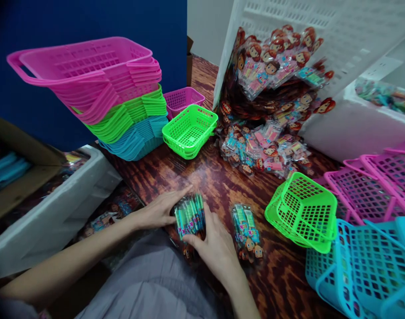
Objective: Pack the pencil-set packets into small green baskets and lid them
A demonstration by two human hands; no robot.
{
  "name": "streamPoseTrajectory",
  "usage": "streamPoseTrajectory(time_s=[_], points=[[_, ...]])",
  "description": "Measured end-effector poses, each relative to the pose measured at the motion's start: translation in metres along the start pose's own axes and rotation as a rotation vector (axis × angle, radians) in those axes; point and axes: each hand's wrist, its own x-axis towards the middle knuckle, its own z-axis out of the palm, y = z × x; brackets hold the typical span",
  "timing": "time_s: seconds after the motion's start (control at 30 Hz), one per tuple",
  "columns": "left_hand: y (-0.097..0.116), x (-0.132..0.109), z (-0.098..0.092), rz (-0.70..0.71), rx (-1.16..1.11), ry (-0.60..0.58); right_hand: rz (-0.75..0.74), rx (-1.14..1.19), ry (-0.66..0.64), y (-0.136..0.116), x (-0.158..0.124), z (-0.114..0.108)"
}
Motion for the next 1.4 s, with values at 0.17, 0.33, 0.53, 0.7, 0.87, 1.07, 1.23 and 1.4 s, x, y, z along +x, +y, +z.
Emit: streamPoseTrajectory(time_s=[0.17, 0.33, 0.53, 0.7, 0.87, 1.07, 1.23, 1.4], points=[[0.001, -0.002, 0.002, -0.015, 0.015, -0.008, -0.014, 0.126, 0.037, 0.009, -0.003, 0.003], [0.001, -0.003, 0.003, -0.037, 0.024, -0.006, 0.011, 0.257, 0.088, 0.02, -0.003, 0.005], [0.002, -0.004, 0.003, -0.033, 0.025, -0.005, 0.074, 0.26, 0.14, 0.028, 0.0, 0.01], [0.004, -0.004, 0.004, -0.095, 0.039, -0.018, 0.106, 0.16, 0.249, 0.027, 0.002, 0.016], [0.005, -0.004, 0.004, -0.118, 0.052, -0.033, 0.11, -0.028, 0.363, 0.022, -0.001, 0.018], [0.005, -0.004, 0.003, -0.131, 0.06, -0.068, -0.042, -0.168, 0.463, 0.017, -0.004, 0.026], [0.005, -0.003, 0.003, -0.133, 0.074, -0.083, -0.11, -0.208, 0.449, 0.017, -0.005, 0.027], [0.004, -0.002, 0.002, -0.09, 0.08, -0.082, -0.093, -0.104, 0.373, 0.024, -0.004, 0.019]])
